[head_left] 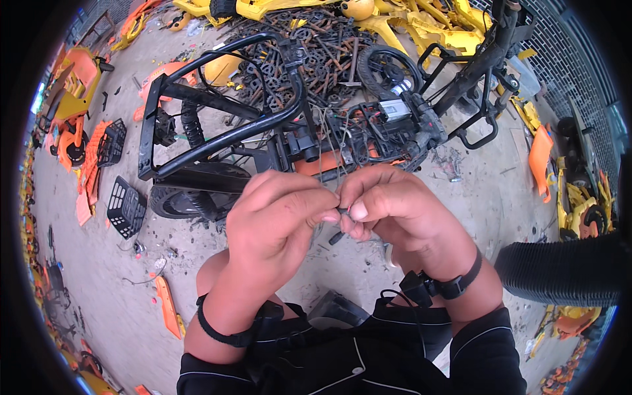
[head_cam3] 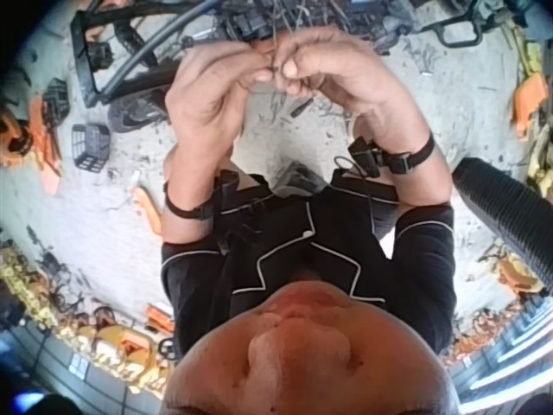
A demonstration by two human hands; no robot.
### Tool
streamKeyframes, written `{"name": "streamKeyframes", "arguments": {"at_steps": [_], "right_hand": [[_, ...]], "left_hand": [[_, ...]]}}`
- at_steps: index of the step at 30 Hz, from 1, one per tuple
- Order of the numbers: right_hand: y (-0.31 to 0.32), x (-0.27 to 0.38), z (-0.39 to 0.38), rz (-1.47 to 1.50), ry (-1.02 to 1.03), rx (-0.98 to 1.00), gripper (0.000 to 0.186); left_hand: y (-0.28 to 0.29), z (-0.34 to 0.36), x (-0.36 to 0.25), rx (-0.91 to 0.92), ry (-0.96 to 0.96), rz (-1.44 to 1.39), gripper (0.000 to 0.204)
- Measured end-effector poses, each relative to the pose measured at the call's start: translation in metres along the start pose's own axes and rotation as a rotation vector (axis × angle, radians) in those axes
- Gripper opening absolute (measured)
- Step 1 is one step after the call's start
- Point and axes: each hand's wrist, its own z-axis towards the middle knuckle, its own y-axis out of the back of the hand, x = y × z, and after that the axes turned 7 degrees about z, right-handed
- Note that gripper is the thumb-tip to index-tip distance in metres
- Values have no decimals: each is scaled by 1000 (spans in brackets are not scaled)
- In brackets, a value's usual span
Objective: The person manipulates electrical wires on a motorcycle frame, using a screwdriver to pry at a connector and then twisting two wires together.
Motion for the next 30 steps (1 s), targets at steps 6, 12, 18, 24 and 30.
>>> {"name": "streamKeyframes", "arguments": {"at_steps": [6, 12, 18, 24, 30], "right_hand": [[-9, -5, 0, 120, 2, -24, 12], [-9, 6, -5, -496, 134, -16, 15], [-5, 15, -12, -548, 81, 35, 13], [-4, 8, -7, -400, 188, 24, 8], [-3, 8, -7, -301, 213, -16, 7]], "left_hand": [[-2, -2, 2, -27, 117, -166, 29], [10, 2, 6, 99, -138, 158, 30], [8, 3, 3, 93, -301, 276, 28], [0, -1, 1, -35, -197, 193, 32], [-7, -5, -16, -44, -58, 141, 29]]}}
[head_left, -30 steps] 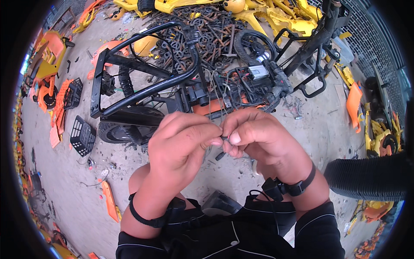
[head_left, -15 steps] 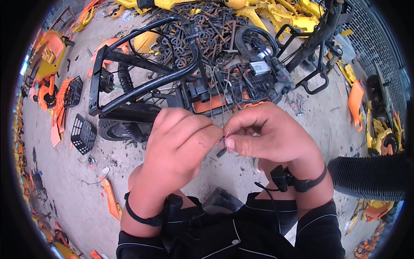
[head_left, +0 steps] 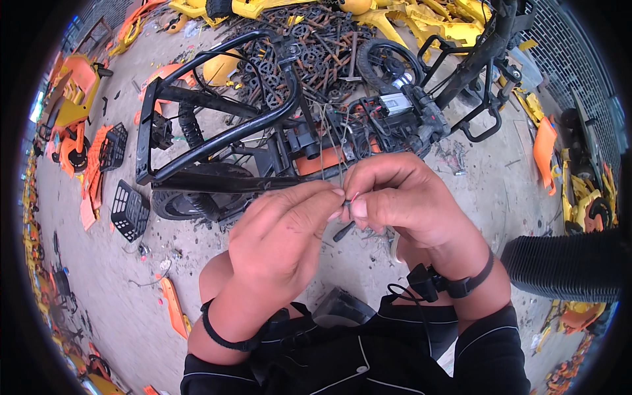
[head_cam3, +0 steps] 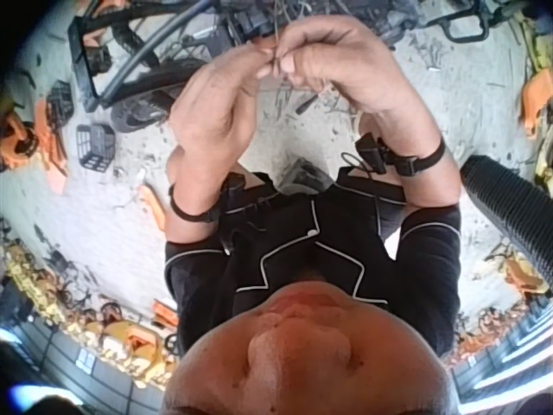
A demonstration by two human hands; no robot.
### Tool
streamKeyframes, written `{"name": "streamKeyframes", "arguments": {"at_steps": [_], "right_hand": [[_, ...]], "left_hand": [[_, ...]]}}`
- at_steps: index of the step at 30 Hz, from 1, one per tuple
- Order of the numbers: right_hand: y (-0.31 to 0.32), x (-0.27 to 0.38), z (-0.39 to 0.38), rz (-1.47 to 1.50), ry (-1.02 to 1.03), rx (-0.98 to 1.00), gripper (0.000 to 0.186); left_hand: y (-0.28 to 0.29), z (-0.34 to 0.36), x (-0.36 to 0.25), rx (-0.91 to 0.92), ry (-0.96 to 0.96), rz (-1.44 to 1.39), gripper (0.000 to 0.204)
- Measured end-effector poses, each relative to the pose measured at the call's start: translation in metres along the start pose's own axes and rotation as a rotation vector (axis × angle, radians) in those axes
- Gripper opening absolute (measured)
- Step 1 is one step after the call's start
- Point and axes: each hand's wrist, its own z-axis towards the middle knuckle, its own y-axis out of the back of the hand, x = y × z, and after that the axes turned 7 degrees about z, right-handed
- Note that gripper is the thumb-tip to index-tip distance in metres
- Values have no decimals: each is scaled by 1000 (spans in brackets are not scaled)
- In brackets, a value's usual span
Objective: The person manipulates electrical wires on a motorcycle frame, using a screwdriver to pry at a connector and then twisting two wires together.
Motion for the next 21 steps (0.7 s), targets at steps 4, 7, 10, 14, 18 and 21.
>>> {"name": "streamKeyframes", "arguments": {"at_steps": [4, 7, 10, 14, 18, 21], "right_hand": [[0, -3, -1, 8, 64, -26, 4], [-2, -4, -2, -46, 104, -44, 3], [-4, -5, -2, -145, 159, -51, 3], [-4, -3, -3, -423, 318, -27, 1], [-1, -2, -2, -673, 406, -36, 4], [-5, 0, -3, -757, 375, -66, 6]], "left_hand": [[-2, 1, -1, 5, 5, -54, 28], [0, 2, -2, 17, 56, -101, 26], [2, 3, 0, 34, 79, -126, 23], [5, 3, 1, 100, 111, -144, 21], [4, 3, 1, 182, 94, -32, 21], [2, 1, 2, 226, 65, 68, 21]]}}
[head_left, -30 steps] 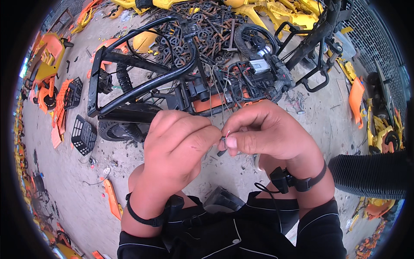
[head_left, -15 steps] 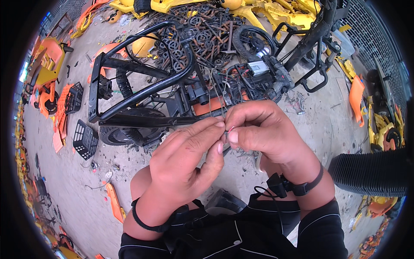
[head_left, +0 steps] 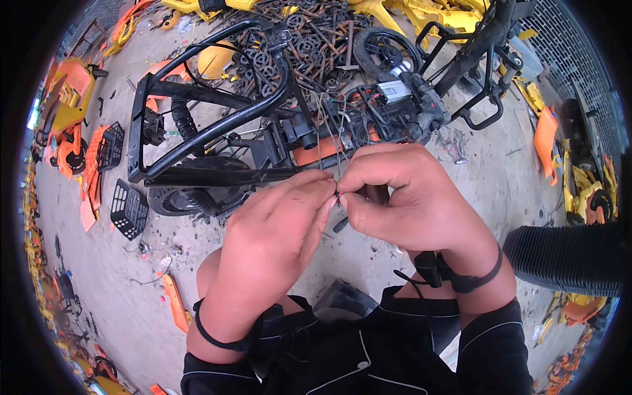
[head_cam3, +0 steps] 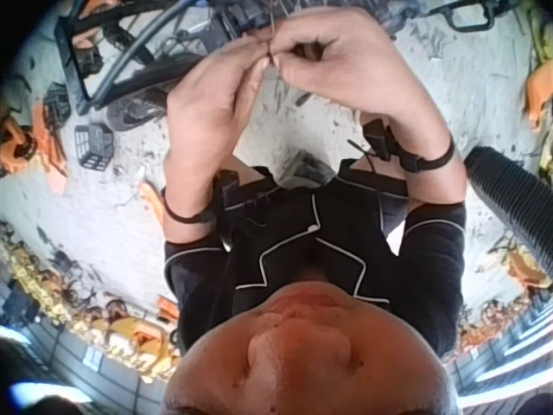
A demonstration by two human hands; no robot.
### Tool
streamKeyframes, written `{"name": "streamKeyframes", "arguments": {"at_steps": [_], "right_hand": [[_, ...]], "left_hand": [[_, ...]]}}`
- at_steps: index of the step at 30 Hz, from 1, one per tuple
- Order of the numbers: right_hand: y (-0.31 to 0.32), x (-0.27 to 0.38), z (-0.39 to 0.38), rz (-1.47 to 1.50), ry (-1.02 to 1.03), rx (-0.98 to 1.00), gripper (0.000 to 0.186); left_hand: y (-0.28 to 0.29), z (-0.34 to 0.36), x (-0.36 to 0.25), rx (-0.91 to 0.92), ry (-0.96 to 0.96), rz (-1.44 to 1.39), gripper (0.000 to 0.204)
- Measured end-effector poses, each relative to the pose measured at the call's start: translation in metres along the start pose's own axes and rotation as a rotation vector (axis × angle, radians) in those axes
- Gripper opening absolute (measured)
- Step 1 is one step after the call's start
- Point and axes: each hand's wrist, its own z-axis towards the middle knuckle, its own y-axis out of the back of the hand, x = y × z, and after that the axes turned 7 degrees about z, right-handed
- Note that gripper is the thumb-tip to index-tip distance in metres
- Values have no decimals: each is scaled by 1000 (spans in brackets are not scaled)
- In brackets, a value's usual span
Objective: The person manipulates electrical wires on a motorcycle frame, using a screwdriver to pry at a connector and then twisting two wires together.
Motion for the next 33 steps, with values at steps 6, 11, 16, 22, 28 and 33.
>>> {"name": "streamKeyframes", "arguments": {"at_steps": [6, 11, 16, 22, 28, 33], "right_hand": [[-3, -1, -1, -88, 26, -11, 7], [-6, -1, -4, -83, 73, -57, 7], [-5, 0, -5, -95, 110, -58, 7], [-8, 1, -5, -120, 150, -78, 8], [-6, 7, -7, -168, 139, -59, 8], [2, 8, -7, 27, 62, -55, 6]], "left_hand": [[-3, -1, 0, -27, -23, 45, 23], [-8, -3, -5, -87, 8, 0, 22], [-8, -2, -7, -102, 5, -18, 22], [-8, -2, -11, -98, 47, -46, 20], [-7, -1, -9, -124, 25, -41, 20], [-2, 3, -6, -122, 11, -105, 20]]}}
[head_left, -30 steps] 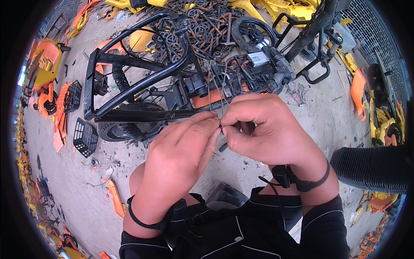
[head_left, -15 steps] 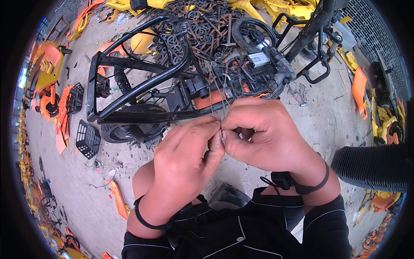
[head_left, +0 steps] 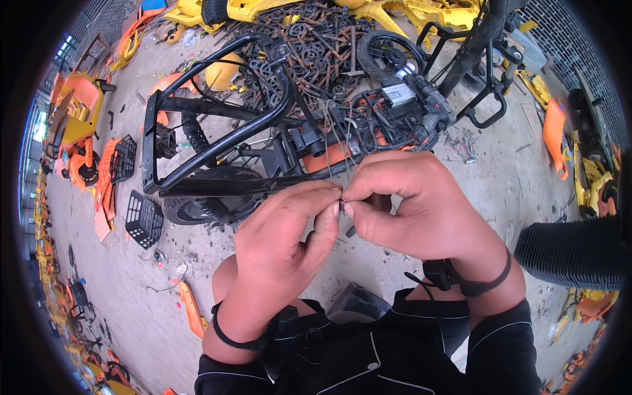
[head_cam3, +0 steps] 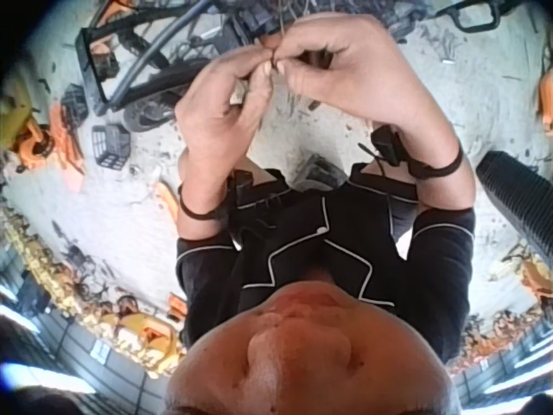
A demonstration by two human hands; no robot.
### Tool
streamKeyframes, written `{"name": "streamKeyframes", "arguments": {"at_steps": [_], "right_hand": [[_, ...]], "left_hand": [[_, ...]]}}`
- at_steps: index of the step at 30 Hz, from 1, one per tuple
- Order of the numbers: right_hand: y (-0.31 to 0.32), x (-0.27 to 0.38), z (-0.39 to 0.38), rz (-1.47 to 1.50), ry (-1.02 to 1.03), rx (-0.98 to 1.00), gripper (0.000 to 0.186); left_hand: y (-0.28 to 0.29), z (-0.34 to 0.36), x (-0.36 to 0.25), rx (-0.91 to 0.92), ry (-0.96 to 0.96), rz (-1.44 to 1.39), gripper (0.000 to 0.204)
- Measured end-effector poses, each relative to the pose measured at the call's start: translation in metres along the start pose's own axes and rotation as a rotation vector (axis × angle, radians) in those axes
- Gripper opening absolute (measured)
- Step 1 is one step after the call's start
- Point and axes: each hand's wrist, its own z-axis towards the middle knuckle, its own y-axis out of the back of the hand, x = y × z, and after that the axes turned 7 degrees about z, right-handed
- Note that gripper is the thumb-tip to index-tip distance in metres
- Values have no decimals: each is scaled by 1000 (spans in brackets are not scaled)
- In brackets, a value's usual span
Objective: The person manipulates electrical wires on a motorcycle frame, using a screwdriver to pry at a connector and then twisting two wires together.
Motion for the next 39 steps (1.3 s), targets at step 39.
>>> {"name": "streamKeyframes", "arguments": {"at_steps": [39], "right_hand": [[6, -16, 2, 195, -235, 54, 24]], "left_hand": [[-14, -5, 4, -23, 494, -522, 10]]}}
